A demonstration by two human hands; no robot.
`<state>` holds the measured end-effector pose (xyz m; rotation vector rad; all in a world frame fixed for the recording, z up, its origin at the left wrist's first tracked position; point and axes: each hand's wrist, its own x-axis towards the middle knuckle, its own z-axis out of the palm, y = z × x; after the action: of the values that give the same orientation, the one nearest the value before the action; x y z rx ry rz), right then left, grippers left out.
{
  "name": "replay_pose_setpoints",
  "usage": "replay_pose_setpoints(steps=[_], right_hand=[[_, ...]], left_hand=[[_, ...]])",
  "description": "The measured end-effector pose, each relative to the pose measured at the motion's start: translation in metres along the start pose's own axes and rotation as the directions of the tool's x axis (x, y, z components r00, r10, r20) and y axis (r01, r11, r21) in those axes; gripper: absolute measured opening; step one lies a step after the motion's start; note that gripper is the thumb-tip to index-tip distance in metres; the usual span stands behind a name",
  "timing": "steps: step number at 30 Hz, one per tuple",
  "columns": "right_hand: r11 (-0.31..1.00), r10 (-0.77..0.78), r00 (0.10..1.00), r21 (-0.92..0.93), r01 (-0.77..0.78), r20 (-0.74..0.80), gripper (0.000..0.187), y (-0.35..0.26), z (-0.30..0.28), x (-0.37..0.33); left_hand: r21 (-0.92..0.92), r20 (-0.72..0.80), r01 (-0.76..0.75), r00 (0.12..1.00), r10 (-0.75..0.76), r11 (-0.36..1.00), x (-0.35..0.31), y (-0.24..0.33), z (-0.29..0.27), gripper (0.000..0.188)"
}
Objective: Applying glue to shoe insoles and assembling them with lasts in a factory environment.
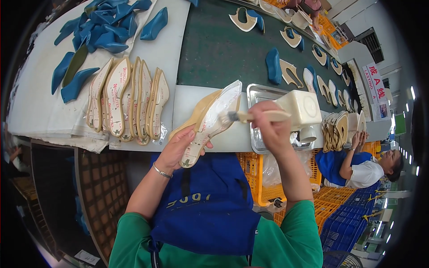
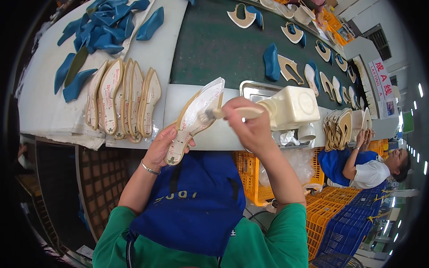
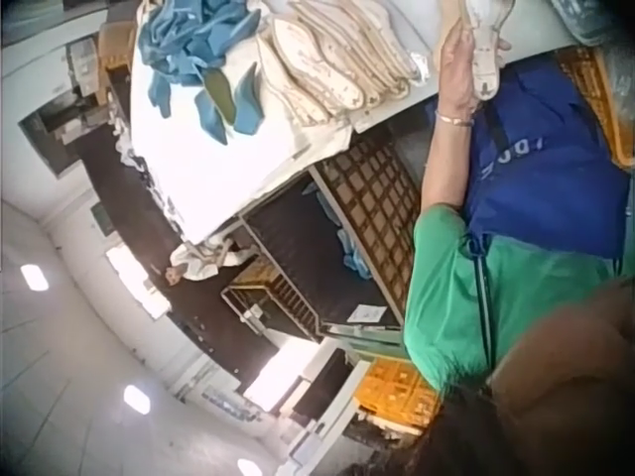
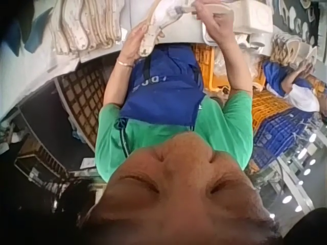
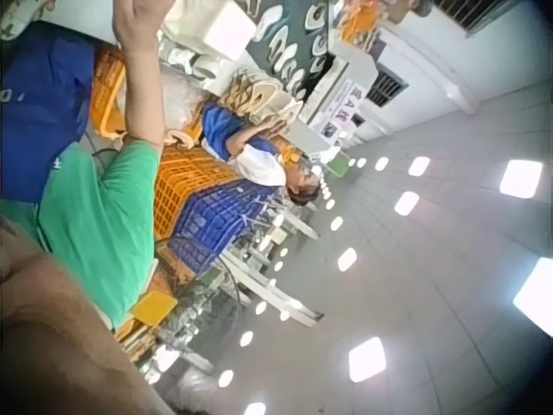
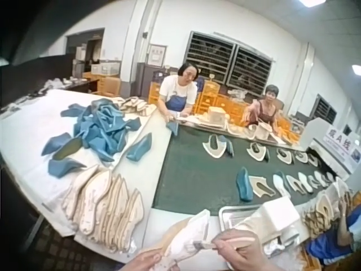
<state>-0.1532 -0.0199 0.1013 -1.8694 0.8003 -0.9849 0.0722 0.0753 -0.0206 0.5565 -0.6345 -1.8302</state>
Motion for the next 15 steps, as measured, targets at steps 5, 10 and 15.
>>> replay_pose_setpoints(steps=[5, 10, 15], right_hand=[[0.980, -0.038, 0.986, -0.197, 0.005, -0.162, 0.010, 0.025, -0.019, 0.025], [0.996, -0.056, 0.964, -0.081, 0.036, -0.260, 0.013, 0.019, -0.030, 0.034], [0.987, 0.095, 0.994, 0.128, -0.101, 0.058, 0.010, -0.006, 0.007, 0.004]], left_hand=[[-0.004, 0.013, 0.027, 1.000, -0.027, 1.000, -0.004, 0.002, -0.001, 0.057], [-0.046, -0.013, 0.001, 1.000, -0.002, 0.999, -0.005, -0.001, 0.001, 0.047], [-0.073, -0.004, 0.010, 1.000, -0.010, 0.997, -0.003, 0.000, -0.001, 0.047]])
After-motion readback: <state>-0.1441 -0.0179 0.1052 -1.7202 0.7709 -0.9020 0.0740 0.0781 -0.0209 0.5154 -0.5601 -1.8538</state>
